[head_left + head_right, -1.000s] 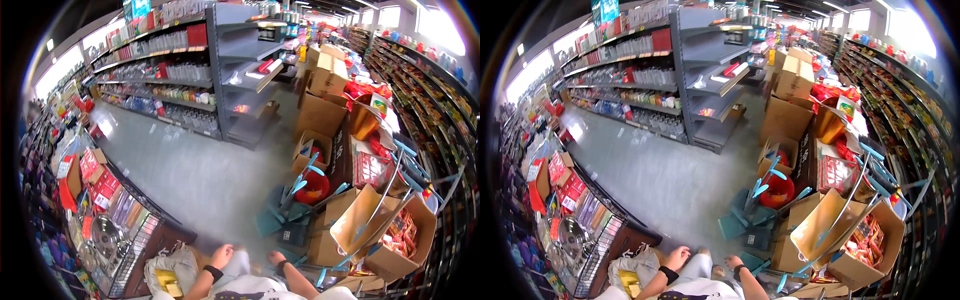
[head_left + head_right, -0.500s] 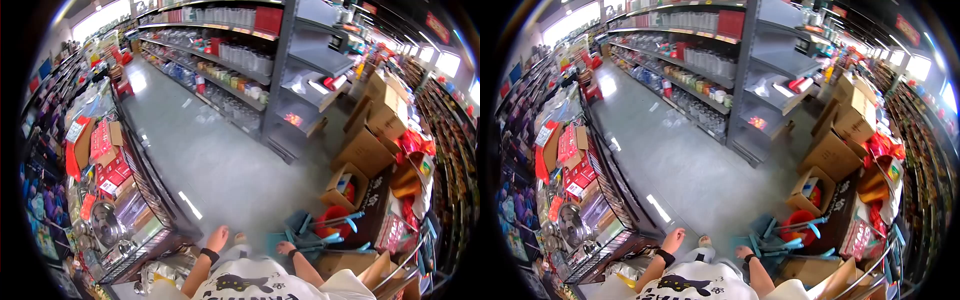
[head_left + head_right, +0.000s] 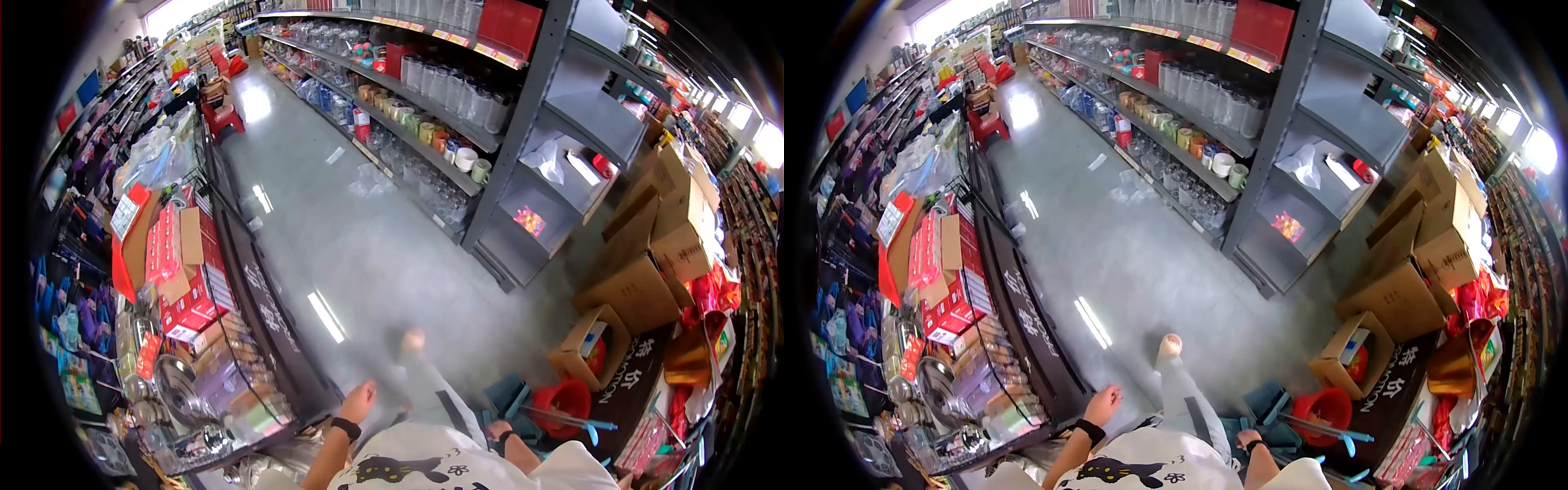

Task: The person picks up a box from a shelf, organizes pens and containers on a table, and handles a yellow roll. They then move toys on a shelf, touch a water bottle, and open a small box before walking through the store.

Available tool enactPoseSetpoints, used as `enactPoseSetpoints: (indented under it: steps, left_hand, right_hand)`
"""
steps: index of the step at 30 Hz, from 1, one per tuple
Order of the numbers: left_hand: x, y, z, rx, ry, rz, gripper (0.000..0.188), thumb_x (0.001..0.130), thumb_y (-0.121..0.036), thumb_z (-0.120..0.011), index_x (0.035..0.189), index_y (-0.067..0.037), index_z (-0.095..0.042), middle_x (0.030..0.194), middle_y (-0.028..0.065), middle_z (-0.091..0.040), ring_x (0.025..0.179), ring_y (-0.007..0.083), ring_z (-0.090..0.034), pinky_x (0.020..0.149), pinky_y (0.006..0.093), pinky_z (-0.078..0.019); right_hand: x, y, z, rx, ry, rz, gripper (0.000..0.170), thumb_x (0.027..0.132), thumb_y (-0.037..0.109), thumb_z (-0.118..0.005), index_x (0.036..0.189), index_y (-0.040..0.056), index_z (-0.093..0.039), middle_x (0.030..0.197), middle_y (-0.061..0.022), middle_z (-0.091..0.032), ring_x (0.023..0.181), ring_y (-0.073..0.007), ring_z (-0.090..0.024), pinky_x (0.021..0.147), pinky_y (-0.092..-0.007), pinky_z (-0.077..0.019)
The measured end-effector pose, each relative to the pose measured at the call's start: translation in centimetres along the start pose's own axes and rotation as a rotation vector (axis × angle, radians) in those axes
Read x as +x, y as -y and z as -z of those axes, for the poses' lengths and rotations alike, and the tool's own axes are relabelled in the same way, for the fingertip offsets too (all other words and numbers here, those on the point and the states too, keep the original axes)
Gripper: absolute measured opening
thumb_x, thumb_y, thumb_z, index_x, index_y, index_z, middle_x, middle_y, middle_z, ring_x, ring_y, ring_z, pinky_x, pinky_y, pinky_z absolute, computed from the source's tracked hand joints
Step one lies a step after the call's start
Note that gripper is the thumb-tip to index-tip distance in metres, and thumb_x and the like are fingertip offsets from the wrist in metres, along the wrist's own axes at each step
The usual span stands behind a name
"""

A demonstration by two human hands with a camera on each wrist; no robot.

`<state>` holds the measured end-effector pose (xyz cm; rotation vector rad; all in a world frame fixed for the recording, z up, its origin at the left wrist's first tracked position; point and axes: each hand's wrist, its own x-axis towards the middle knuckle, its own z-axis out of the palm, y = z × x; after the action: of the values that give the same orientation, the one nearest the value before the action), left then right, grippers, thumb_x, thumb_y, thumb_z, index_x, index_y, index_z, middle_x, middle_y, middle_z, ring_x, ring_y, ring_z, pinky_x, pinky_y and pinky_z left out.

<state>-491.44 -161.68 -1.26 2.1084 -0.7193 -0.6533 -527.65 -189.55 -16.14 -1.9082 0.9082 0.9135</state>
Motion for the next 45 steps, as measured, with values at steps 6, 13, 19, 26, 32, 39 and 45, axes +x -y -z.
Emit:
enactPoseSetpoints:
  steps: [6,13,19,26,32,39,45]
  left_hand:
    - [12.4,-0.8,3.7,0.059,-0.049,0.028,0.02,0.08,-0.019,-0.051,0.095,-0.005,-0.053,0.082,0.0164,-0.058,0.077,0.033,-0.055,0.064,0.0389,-0.0437]
    - [26.1,3.1,6.7,-0.049,-0.172,0.147,0.021,0.08,-0.019,-0.052,0.092,-0.003,-0.054,0.08,0.0158,-0.059,0.071,0.0307,-0.058,0.062,0.0383,-0.0455]
    - [27.6,14.7,8.4,-0.353,-0.298,0.707,0.018,0.078,-0.016,-0.052,0.088,-0.001,-0.057,0.075,0.0121,-0.062,0.068,0.0234,-0.061,0.057,0.0353,-0.0482]
    - [33.3,22.9,13.5,-0.645,-0.179,1.089,0.017,0.08,-0.013,-0.043,0.081,0.001,-0.054,0.072,0.0166,-0.06,0.052,0.0258,-0.058,0.04,0.0353,-0.0441]
    - [50.8,18.5,20.4,-0.67,-0.38,0.905,0.017,0.083,-0.009,-0.042,0.095,0.002,-0.046,0.074,0.0176,-0.06,0.051,0.0233,-0.057,0.038,0.0312,-0.0437]
    - [71.9,14.8,27.2,-0.39,-0.197,0.588,0.02,0.083,-0.011,-0.043,0.099,0.001,-0.047,0.075,0.0161,-0.06,0.055,0.0186,-0.058,0.043,0.026,-0.0446]
    - [80.1,8.1,25.8,-0.313,-0.141,0.35,0.027,0.078,-0.01,-0.044,0.102,0.001,-0.047,0.081,0.0143,-0.061,0.064,0.0192,-0.06,0.053,0.0271,-0.0457]
  right_hand:
    - [7.6,3.2,8.8,0.853,-0.067,-0.428,0.019,0.076,0.019,-0.046,0.069,0.0099,-0.061,0.072,-0.0053,-0.062,0.067,-0.021,-0.059,0.056,-0.0344,-0.0482]
    - [21.2,16.2,29.8,-0.004,-0.531,0.153,0.027,0.067,0.033,-0.058,0.08,0.0097,-0.064,0.083,-0.0152,-0.061,0.08,-0.0326,-0.057,0.071,-0.0403,-0.0459]
    - [25.3,32.6,50.0,0.495,-0.87,0.409,0.052,0.067,0.02,-0.069,0.108,-0.0003,-0.043,0.096,-0.0167,-0.056,0.088,-0.027,-0.056,0.075,-0.0344,-0.0453]
    - [27.7,46.1,73.2,0.283,-1.495,0.574,0.062,0.063,0.017,-0.069,0.112,-0.0014,-0.037,0.099,-0.0217,-0.048,0.088,-0.0365,-0.048,0.078,-0.0412,-0.0409]
    - [29.1,52.1,85.7,0.321,-1.634,0.249,0.076,0.058,0.018,-0.073,0.121,0.0087,-0.031,0.115,-0.0241,-0.037,0.104,-0.0394,-0.04,0.088,-0.0419,-0.0362]
    - [30.0,52.1,92.1,0.166,-1.446,0.053,0.083,0.059,0.023,-0.073,0.127,0.0185,-0.025,0.12,-0.024,-0.034,0.113,-0.0415,-0.033,0.095,-0.0433,-0.0306]
    - [31.2,50.8,94.2,0.156,-1.439,0.225,0.067,0.06,0.018,-0.072,0.117,0.0137,-0.037,0.117,-0.0166,-0.043,0.108,-0.0349,-0.042,0.089,-0.0392,-0.0373]
